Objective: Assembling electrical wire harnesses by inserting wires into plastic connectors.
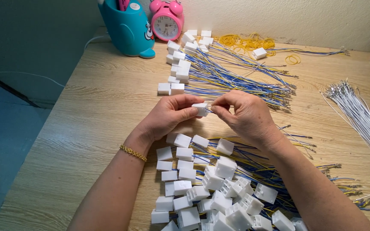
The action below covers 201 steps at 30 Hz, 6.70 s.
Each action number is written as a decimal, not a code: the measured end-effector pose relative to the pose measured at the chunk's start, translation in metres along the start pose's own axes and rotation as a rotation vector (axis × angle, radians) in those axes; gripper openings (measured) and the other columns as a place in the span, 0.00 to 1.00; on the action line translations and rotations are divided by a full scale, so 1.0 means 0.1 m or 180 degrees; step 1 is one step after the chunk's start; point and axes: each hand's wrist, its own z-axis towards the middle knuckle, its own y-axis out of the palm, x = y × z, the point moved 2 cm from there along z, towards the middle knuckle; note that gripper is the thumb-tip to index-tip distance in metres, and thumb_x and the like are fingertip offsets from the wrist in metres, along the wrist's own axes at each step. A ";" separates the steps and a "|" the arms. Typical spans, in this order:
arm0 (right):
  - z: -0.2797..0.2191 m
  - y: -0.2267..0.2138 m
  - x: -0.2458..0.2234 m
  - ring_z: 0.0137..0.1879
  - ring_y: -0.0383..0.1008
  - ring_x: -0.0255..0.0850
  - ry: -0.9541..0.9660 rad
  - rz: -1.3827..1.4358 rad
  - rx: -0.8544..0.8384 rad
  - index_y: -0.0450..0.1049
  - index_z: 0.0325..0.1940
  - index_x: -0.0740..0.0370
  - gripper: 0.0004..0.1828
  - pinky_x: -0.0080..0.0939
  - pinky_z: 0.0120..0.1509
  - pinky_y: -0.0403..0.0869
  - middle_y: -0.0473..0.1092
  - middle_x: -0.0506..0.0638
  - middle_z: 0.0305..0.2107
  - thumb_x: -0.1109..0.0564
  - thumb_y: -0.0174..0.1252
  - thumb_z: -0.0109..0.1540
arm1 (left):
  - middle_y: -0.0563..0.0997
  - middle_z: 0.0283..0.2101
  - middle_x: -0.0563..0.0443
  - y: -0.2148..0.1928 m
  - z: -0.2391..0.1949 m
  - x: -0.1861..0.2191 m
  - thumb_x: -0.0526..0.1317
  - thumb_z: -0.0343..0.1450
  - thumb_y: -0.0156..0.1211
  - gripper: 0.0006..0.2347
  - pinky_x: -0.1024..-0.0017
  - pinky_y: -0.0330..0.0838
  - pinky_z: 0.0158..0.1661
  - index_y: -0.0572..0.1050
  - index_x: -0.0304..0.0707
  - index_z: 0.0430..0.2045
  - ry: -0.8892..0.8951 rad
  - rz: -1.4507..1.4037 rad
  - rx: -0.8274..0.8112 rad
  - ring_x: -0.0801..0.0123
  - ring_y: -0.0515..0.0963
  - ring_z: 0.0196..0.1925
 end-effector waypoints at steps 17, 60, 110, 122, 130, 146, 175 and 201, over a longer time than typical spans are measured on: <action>-0.02 0.10 0.06 0.33 0.75 0.41 -0.0234 -0.0300 0.0007 0.78 0.31 0.52 0.04 0.39 0.36 0.72 0.71 0.46 0.23 0.56 0.59 0.60 | 0.83 0.39 0.39 0.04 -0.02 0.00 0.31 0.68 0.62 0.12 0.68 0.71 0.46 0.77 0.34 0.45 0.0082 0.0191 0.0110 0.62 0.80 0.43; 0.01 0.18 0.12 0.28 0.67 0.39 0.0044 0.0535 -0.0192 0.76 0.33 0.62 0.05 0.35 0.32 0.68 0.69 0.53 0.20 0.60 0.57 0.62 | 0.82 0.39 0.40 0.01 0.01 -0.05 0.31 0.69 0.60 0.11 0.70 0.73 0.47 0.77 0.33 0.44 0.0192 0.0074 0.0086 0.65 0.80 0.43; 0.00 -0.53 0.33 0.28 0.57 0.35 0.0406 0.0344 -0.0866 0.73 0.34 0.57 0.07 0.35 0.32 0.59 0.67 0.45 0.23 0.55 0.52 0.64 | 0.73 0.59 0.40 -0.01 -0.01 0.21 0.49 0.70 0.47 0.23 0.72 0.67 0.58 0.67 0.32 0.56 0.0526 0.0623 0.0042 0.60 0.72 0.63; 0.06 -0.45 0.42 0.27 0.56 0.36 0.0936 0.0533 -0.0827 0.62 0.36 0.56 0.08 0.37 0.32 0.61 0.69 0.51 0.29 0.52 0.52 0.64 | 0.79 0.31 0.48 -0.10 -0.09 0.24 0.35 0.67 0.61 0.19 0.80 0.73 0.27 0.72 0.35 0.54 0.0087 -0.0123 0.0111 0.70 0.78 0.27; -0.11 -0.45 0.66 0.37 0.73 0.47 0.0849 -0.0987 -0.1852 0.78 0.30 0.55 0.12 0.41 0.45 0.71 0.73 0.53 0.27 0.46 0.57 0.60 | 0.81 0.33 0.38 -0.18 0.00 -0.04 0.30 0.66 0.65 0.18 0.66 0.81 0.38 0.74 0.32 0.51 0.0200 -0.0827 -0.0144 0.59 0.84 0.34; -0.93 -1.54 0.83 0.41 0.71 0.41 0.2316 -0.0263 -0.0890 0.81 0.48 0.59 0.13 0.42 0.50 0.70 0.77 0.51 0.32 0.57 0.59 0.60 | 0.77 0.33 0.35 -0.05 -0.04 0.04 0.23 0.66 0.57 0.17 0.62 0.73 0.32 0.76 0.26 0.49 -0.0449 0.0064 0.0161 0.58 0.75 0.29; -0.31 -0.91 0.32 0.52 0.75 0.35 0.1678 -0.0908 -0.0718 0.75 0.55 0.51 0.18 0.37 0.57 0.68 0.77 0.43 0.47 0.51 0.51 0.63 | 0.72 0.21 0.50 0.00 -0.11 0.18 0.28 0.69 0.56 0.12 0.78 0.68 0.25 0.75 0.31 0.46 -0.0443 0.0155 -0.0035 0.72 0.70 0.23; 0.01 -0.03 0.06 0.30 0.70 0.39 0.0311 -0.0501 -0.0240 0.79 0.34 0.49 0.05 0.37 0.38 0.70 0.66 0.47 0.17 0.51 0.59 0.59 | 0.77 0.44 0.34 -0.14 0.01 -0.08 0.24 0.68 0.56 0.14 0.61 0.81 0.40 0.73 0.31 0.48 -0.0230 -0.0170 -0.0261 0.50 0.83 0.43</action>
